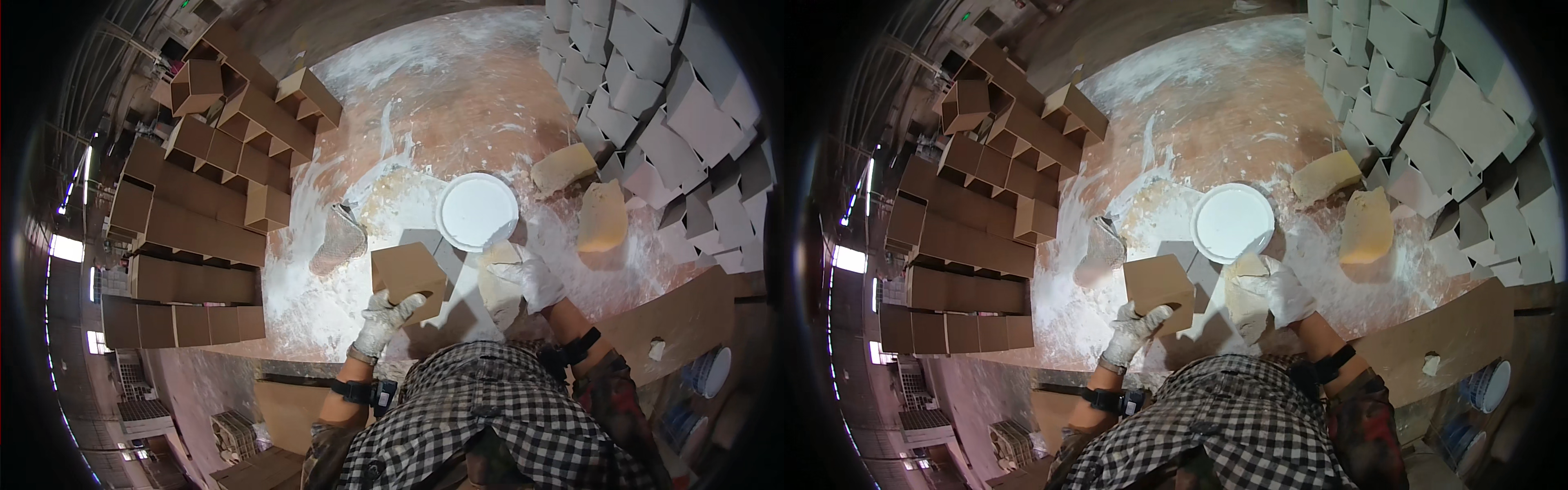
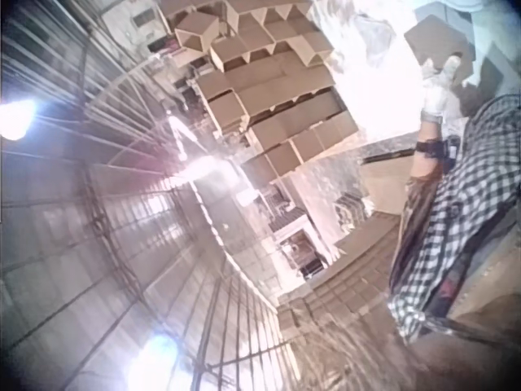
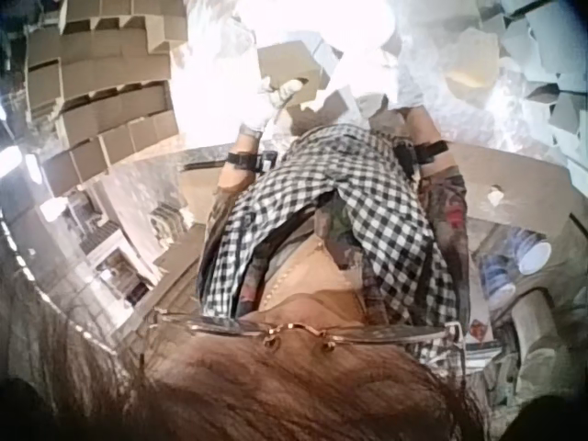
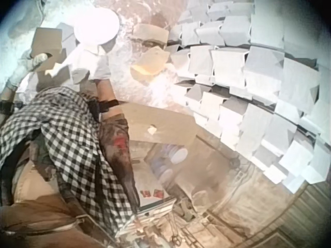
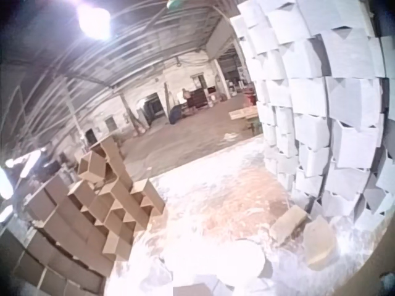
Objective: The person paints the interior of small cardboard boxes white using a sponge. They repeatedly dip the sponge into a bucket of white paint and apply it to the inside surfaces of the boxes, then place the finished boxes into a stack.
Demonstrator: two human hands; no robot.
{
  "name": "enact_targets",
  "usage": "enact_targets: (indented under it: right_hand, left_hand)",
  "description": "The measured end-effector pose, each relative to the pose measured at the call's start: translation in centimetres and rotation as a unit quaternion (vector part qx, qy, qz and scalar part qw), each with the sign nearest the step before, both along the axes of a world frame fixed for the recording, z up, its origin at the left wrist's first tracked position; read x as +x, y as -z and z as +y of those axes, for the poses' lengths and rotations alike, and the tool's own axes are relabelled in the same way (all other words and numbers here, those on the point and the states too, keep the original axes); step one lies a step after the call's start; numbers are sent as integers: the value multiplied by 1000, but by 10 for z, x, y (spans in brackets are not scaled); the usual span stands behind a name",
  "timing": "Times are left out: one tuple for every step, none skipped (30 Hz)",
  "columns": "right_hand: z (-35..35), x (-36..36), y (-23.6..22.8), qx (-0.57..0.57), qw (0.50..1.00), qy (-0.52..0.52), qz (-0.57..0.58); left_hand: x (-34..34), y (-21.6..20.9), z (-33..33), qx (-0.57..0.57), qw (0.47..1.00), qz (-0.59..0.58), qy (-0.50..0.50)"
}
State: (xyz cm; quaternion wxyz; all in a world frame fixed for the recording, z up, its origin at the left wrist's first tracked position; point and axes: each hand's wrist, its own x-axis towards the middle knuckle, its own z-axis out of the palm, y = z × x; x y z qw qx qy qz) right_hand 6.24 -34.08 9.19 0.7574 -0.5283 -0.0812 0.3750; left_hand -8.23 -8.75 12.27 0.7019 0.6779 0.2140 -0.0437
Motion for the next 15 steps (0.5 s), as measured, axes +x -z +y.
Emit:
enact_targets:
  right_hand:
    - [2,1,-4,-12,1000,3,1]
    - [5,3,-8,-24,1000,7,1]
    - [6,4,-13,-29,1000,4,1]
    - [9,5,-17,-70,992,5,-102]
    - [10,8,-22,-110,973,5,-204]
    - [13,11,-26,-112,973,-2,-202]
    - [17,15,-30,-151,912,-24,-380]
    - [21,17,-34,-181,818,-46,-544]
    - [30,12,-38,-178,819,-58,-542]
    - [37,11,-45,-219,819,-102,-520]
    - [45,9,-46,-240,817,-126,-508]
    - [53,6,-51,-258,815,-149,-497]
    - [62,2,-53,-285,788,-161,-521]
    - [67,-3,-53,-312,760,-173,-543]
    - [76,-6,-43,-267,771,-110,-567]
  left_hand:
    - [-3,8,-3,113,992,-20,42]
    - [-5,13,-6,225,970,-40,83]
    - [-2,11,-10,255,960,-32,109]
    - [1,7,-16,250,962,-33,106]
    - [3,2,-23,297,944,-62,127]
    - [1,0,-25,345,923,-85,146]
    - [-2,8,-22,342,925,-81,141]
    - [-6,20,-15,410,886,-132,175]
    - [-13,28,-10,474,838,-177,203]
    - [-10,27,-13,471,841,-177,200]
    - [-5,25,-16,432,874,-126,183]
    - [-2,21,-17,396,900,-74,165]
    - [-2,26,-15,397,900,-73,162]
    - [-2,35,-11,389,897,-108,181]
    - [0,36,-10,377,893,-141,202]
